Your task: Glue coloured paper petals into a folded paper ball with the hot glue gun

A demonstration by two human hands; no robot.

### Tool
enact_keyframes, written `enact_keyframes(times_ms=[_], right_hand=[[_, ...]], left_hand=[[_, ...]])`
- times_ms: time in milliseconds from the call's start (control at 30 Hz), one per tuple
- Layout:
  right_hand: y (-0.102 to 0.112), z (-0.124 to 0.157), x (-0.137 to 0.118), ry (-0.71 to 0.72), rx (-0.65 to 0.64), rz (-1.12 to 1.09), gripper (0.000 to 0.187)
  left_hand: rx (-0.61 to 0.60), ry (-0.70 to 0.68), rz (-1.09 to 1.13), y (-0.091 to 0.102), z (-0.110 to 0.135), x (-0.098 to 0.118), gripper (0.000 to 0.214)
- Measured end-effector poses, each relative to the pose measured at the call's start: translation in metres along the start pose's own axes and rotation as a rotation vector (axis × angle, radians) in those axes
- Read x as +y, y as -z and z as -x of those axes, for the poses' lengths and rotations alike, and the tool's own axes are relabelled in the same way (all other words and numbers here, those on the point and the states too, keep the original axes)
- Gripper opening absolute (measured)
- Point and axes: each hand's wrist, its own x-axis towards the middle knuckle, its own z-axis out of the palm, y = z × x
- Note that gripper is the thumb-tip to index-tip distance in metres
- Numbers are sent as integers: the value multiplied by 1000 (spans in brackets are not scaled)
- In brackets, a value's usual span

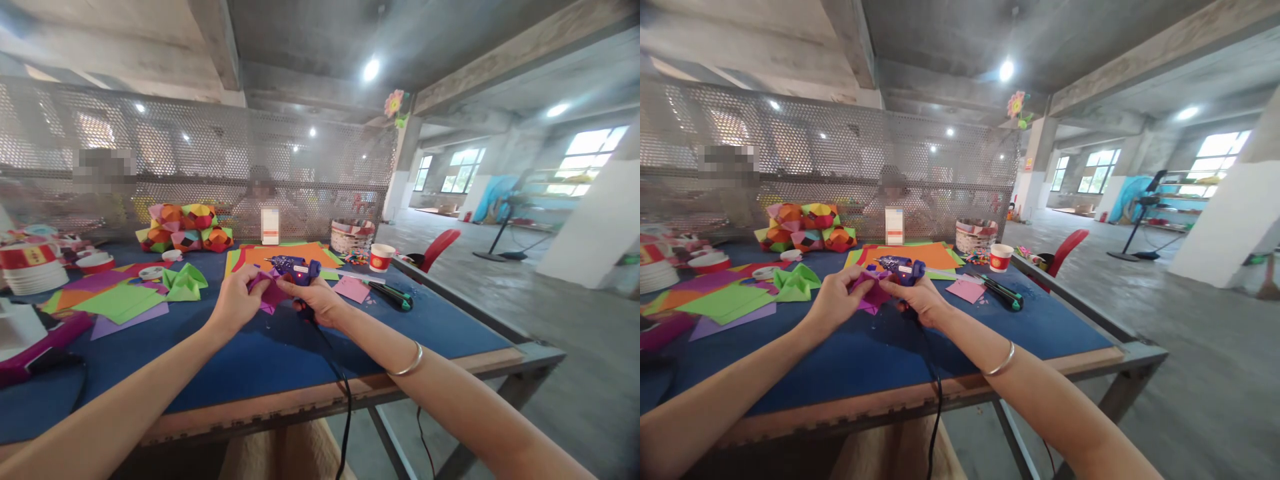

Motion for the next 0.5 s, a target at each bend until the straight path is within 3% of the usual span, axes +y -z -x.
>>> enact_keyframes(times_ms=[267,500], right_hand=[[3,0,7,48,-40,140,44],[7,-6,19,231,40,379,24]], left_hand=[[18,-37,26,1,5,9,15],[-14,-24,-64,0,7,15,15]])
